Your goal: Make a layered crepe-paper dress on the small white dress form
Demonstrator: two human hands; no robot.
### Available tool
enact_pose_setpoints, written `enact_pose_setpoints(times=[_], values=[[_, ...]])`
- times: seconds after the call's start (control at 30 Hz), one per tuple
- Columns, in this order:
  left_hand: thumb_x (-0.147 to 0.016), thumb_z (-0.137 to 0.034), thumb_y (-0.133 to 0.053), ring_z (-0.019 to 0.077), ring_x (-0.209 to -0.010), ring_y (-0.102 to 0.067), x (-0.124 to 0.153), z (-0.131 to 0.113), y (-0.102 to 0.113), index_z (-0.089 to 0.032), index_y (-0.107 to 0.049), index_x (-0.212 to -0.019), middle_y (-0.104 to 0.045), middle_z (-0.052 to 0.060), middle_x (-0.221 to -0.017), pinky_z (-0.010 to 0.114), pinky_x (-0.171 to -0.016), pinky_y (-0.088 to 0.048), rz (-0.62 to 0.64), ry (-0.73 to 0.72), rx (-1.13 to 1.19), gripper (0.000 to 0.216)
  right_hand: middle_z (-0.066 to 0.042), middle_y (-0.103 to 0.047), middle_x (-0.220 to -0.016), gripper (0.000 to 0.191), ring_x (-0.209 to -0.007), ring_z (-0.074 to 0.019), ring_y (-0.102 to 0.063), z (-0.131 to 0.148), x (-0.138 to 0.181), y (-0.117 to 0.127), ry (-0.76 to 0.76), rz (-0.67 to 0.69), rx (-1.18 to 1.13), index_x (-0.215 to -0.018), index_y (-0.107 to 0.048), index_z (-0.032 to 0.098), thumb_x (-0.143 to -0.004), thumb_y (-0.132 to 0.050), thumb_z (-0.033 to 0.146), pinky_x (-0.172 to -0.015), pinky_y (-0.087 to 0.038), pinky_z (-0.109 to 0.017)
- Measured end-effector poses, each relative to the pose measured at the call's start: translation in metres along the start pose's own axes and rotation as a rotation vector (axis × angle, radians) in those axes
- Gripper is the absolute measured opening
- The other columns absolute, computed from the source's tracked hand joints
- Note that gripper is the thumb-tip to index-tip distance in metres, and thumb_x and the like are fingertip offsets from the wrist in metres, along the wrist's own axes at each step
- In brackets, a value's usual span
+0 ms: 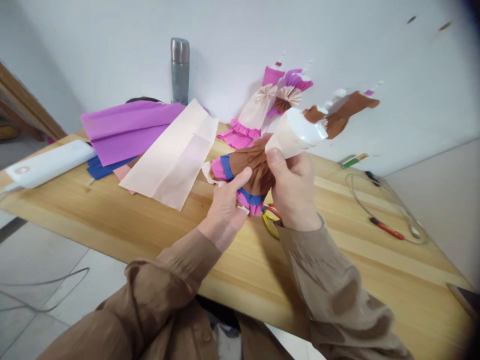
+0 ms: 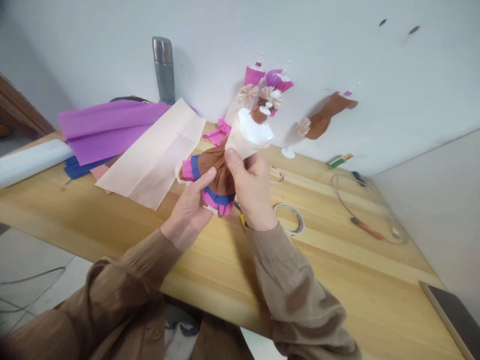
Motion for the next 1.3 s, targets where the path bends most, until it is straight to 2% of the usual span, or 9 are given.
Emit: enact_pose_setpoints(times=[0.23, 0.37, 0.5, 0.63, 0.77, 0.93, 1.03, 1.17, 1.3], values=[[-0.079, -0.014, -0.068, 0.0247, -0.12, -0.064, 0.004, -0.003, -0.002, -0.023, -0.07, -0.104, -0.075, 0.004, -0.113, 0.039, -0.099, -0.052, 0.115, -0.003, 0.032, 0.026, -0.003, -0.074, -0.112, 0.031, -0.117, -0.0261, -0.065, -0.011, -0.015, 0.02, -0.05, -0.051, -0.111, -0.097, -0.069, 0.028, -0.078, -0.075, 0.051, -0.107, -0.049, -0.05], [-0.083, -0.017, -0.066, 0.0236, -0.12, -0.063, 0.008, -0.001, 0.003, -0.021, -0.07, -0.104, -0.075, 0.004, -0.109, 0.039, -0.101, -0.05, 0.09, 0.02, 0.019, 0.021, -0.003, -0.074, -0.115, 0.033, -0.12, -0.0267, -0.063, -0.016, -0.024, 0.037, -0.08, -0.104, -0.126, -0.098, -0.07, 0.028, -0.076, -0.075, 0.052, -0.11, -0.046, -0.052], [-0.079, -0.016, -0.071, 0.0229, -0.112, -0.067, 0.01, 0.005, 0.007, -0.017, -0.071, -0.102, -0.076, 0.004, -0.101, 0.037, -0.101, -0.049, 0.058, 0.068, 0.002, 0.022, -0.003, -0.074, -0.114, 0.034, -0.123, -0.0271, -0.061, -0.018, -0.03, 0.048, -0.094, -0.107, -0.136, -0.096, -0.07, 0.028, -0.075, -0.075, 0.055, -0.111, -0.045, -0.052], [-0.074, -0.01, -0.075, 0.0196, -0.095, -0.07, 0.007, 0.012, 0.014, -0.015, -0.07, -0.09, -0.076, 0.003, -0.087, 0.035, -0.095, -0.05, -0.007, 0.07, -0.04, 0.017, -0.003, -0.073, -0.117, 0.036, -0.124, -0.0279, -0.061, -0.018, -0.031, 0.051, -0.125, -0.088, -0.143, -0.096, -0.069, 0.027, -0.075, -0.074, 0.056, -0.107, -0.049, -0.052], [-0.07, -0.011, -0.078, 0.0167, -0.08, -0.07, 0.006, 0.015, 0.019, -0.016, -0.07, -0.088, -0.074, 0.001, -0.078, 0.033, -0.087, -0.051, -0.037, 0.071, -0.06, 0.02, -0.005, -0.075, -0.11, 0.037, -0.12, -0.0306, -0.063, -0.017, -0.031, 0.051, -0.196, -0.06, -0.153, -0.095, -0.07, 0.029, -0.073, -0.073, 0.059, -0.102, -0.052, -0.052], [-0.07, -0.015, -0.079, 0.0166, -0.086, -0.069, 0.013, 0.014, 0.011, -0.017, -0.069, -0.093, -0.075, 0.003, -0.09, 0.031, -0.085, -0.049, 0.063, 0.068, -0.074, 0.025, -0.006, -0.076, -0.103, 0.038, -0.12, -0.0322, -0.062, -0.015, -0.033, 0.057, -0.228, -0.083, -0.123, -0.094, -0.068, 0.031, -0.071, -0.072, 0.061, -0.101, -0.051, -0.053], [-0.064, -0.007, -0.079, 0.0137, -0.078, -0.067, 0.014, 0.015, 0.011, -0.017, -0.069, -0.091, -0.074, 0.0, -0.085, 0.029, -0.08, -0.048, 0.056, 0.081, -0.106, 0.031, -0.006, -0.077, -0.102, 0.036, -0.12, -0.0323, -0.062, -0.015, -0.034, 0.058, -0.221, -0.074, -0.114, -0.094, -0.067, 0.032, -0.073, -0.07, 0.061, -0.101, -0.05, -0.054], [-0.062, -0.006, -0.079, 0.0095, -0.063, -0.06, 0.012, 0.016, 0.013, -0.015, -0.067, -0.079, -0.07, -0.002, -0.072, 0.025, -0.069, -0.046, 0.016, 0.061, -0.13, 0.022, -0.005, -0.076, -0.105, 0.035, -0.124, -0.032, -0.06, -0.016, -0.035, 0.06, -0.185, -0.042, -0.087, -0.096, -0.066, 0.033, -0.077, -0.066, 0.062, -0.102, -0.049, -0.055], [-0.063, -0.01, -0.082, 0.0116, -0.072, -0.064, 0.014, 0.015, 0.013, -0.017, -0.069, -0.089, -0.072, -0.001, -0.081, 0.027, -0.074, -0.047, 0.033, 0.05, -0.134, 0.029, -0.005, -0.075, -0.109, 0.034, -0.121, -0.0328, -0.062, -0.018, -0.036, 0.062, -0.16, -0.039, -0.073, -0.097, -0.067, 0.032, -0.079, -0.066, 0.06, -0.101, -0.049, -0.055]])
Point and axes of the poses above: each hand's wrist, its own x-axis away from the middle knuckle, its own y-axis out of the back of the hand, z = x × y, the point moved 4 cm from there along -x, towards the middle knuckle
